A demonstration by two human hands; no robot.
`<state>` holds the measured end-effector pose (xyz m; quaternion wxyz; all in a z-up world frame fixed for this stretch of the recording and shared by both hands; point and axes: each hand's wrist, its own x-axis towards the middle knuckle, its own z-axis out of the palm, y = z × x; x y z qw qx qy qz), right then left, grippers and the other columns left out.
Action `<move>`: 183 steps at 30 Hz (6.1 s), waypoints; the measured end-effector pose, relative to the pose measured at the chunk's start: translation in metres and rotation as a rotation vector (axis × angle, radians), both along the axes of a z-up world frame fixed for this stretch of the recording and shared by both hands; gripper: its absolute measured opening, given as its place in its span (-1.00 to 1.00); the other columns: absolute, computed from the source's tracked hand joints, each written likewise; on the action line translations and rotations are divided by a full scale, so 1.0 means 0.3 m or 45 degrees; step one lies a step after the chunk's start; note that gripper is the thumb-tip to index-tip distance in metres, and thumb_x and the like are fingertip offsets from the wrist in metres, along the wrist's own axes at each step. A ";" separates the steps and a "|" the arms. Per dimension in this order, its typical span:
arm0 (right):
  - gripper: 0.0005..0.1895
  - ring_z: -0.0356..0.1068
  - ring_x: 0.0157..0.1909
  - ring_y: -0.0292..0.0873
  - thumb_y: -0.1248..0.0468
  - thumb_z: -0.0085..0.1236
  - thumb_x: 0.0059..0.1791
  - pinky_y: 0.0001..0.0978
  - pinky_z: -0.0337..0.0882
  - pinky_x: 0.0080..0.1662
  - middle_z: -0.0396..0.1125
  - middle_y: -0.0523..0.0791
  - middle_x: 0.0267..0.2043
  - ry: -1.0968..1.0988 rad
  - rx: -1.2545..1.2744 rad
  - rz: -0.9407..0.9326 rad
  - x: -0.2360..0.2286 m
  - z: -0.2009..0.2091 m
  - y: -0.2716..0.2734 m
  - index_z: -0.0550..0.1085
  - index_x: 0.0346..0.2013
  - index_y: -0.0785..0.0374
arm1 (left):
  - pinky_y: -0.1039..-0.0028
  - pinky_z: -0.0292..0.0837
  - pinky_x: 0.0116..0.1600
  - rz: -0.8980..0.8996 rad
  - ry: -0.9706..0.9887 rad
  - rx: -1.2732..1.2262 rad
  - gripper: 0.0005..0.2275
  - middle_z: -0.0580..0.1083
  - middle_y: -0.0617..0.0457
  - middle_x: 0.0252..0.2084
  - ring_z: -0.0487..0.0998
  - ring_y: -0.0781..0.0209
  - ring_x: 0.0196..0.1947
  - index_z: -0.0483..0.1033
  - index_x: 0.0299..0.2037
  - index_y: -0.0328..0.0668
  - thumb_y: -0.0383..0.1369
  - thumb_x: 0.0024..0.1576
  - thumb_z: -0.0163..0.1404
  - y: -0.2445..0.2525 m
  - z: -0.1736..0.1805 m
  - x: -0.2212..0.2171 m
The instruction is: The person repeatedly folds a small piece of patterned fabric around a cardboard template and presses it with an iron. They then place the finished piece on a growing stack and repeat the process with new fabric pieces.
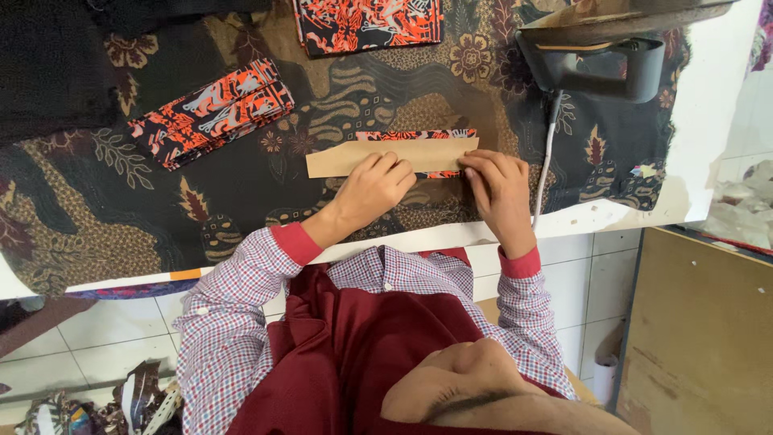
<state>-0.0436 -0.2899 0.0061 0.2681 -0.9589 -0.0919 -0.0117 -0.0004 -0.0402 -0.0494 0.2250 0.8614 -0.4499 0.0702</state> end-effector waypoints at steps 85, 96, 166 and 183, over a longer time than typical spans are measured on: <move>-0.75 0.37 -0.36 -0.23 0.29 0.09 0.15 -0.30 0.37 -0.34 0.37 -0.03 -0.30 0.457 0.314 -0.657 0.047 0.180 -0.158 0.25 -0.02 0.34 | 0.38 0.09 0.17 0.202 -0.106 0.173 -0.58 0.39 0.15 -0.10 0.38 0.28 -0.03 0.45 0.27 -0.18 -0.35 0.18 -0.06 -0.123 -0.053 0.023; -0.56 0.40 -0.28 0.30 0.04 0.19 0.13 0.04 0.34 -0.30 0.38 0.17 -0.37 0.400 -0.452 -0.152 0.068 0.156 -0.069 0.28 -0.21 0.36 | 0.36 0.08 0.17 0.230 -0.106 0.078 -0.74 0.38 0.14 -0.19 0.40 0.29 -0.10 0.53 0.09 -0.19 -0.30 0.26 -0.01 -0.101 -0.050 0.027; -0.81 0.26 -0.32 -0.34 0.16 0.18 0.22 -0.45 0.24 -0.23 0.34 -0.24 -0.28 -0.496 1.504 -0.477 0.243 -0.074 -0.288 0.48 -0.05 0.23 | 0.17 0.14 0.14 0.567 0.432 -0.099 -0.67 0.37 0.00 -0.07 0.37 0.01 0.01 0.50 0.04 -0.14 -0.37 0.07 0.21 0.274 0.079 0.014; -0.87 0.20 0.02 0.00 0.18 0.33 0.00 -0.14 0.12 0.05 0.26 -0.09 -0.12 0.186 -0.142 -0.084 0.027 -0.028 -0.033 0.56 -0.22 0.11 | 0.25 0.22 0.08 0.548 0.600 -0.216 -0.83 0.48 0.00 -0.11 0.46 0.02 -0.09 0.53 0.02 -0.13 -0.51 0.27 -0.01 0.306 0.128 0.028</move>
